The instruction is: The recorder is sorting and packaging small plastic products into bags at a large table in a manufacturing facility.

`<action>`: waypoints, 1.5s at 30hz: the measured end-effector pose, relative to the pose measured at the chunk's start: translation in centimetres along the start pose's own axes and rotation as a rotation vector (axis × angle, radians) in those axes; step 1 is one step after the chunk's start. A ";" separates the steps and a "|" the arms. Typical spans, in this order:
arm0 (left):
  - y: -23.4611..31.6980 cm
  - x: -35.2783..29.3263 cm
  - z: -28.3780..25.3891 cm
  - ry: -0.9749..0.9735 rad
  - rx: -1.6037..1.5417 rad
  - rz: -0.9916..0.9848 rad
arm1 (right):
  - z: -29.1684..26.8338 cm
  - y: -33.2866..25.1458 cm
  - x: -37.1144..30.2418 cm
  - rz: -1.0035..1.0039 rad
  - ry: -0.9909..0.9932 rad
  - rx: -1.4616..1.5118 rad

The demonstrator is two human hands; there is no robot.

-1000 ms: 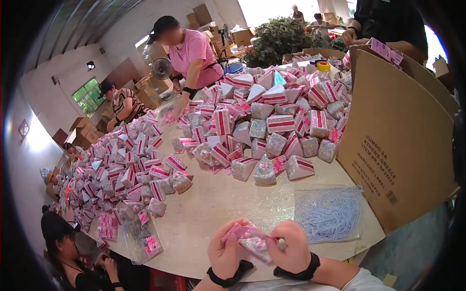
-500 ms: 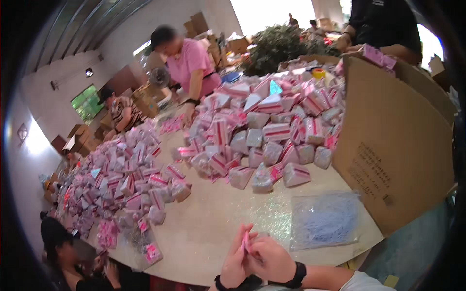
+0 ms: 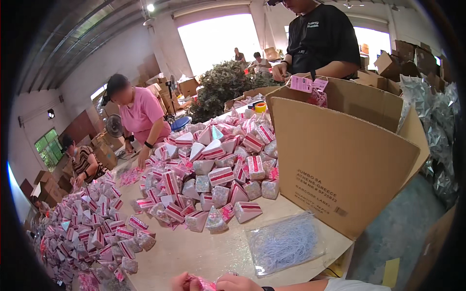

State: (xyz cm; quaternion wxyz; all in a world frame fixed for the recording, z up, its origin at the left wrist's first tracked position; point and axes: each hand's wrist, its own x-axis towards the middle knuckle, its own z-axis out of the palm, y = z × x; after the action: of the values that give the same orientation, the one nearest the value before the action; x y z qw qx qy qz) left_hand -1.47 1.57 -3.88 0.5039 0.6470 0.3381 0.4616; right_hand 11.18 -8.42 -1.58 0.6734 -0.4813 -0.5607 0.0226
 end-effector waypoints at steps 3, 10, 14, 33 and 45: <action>1.4 -1.8 2.4 -0.069 -0.405 -0.121 | 0.6 0.0 0.1 -0.033 -0.038 -0.021; 1.2 -2.2 2.3 -0.490 -0.593 -0.204 | 0.3 -0.7 0.1 -0.180 -0.121 -0.057; -0.3 -2.8 2.0 -0.466 -0.590 0.000 | 0.7 -0.3 -0.3 -0.168 -0.149 -0.113; 1.2 -1.8 -1.1 -0.249 -0.048 0.243 | 0.5 -1.5 1.9 0.316 -0.402 0.138; 2.8 -4.1 -5.3 -0.274 -0.442 -0.059 | 3.7 -2.5 4.0 0.192 -0.838 0.117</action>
State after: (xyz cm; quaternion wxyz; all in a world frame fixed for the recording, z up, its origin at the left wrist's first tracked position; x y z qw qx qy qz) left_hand -7.92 -1.05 -1.83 0.6873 0.5675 0.1763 0.4176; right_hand 8.54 -5.13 2.72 0.4088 -0.4413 -0.7361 0.3103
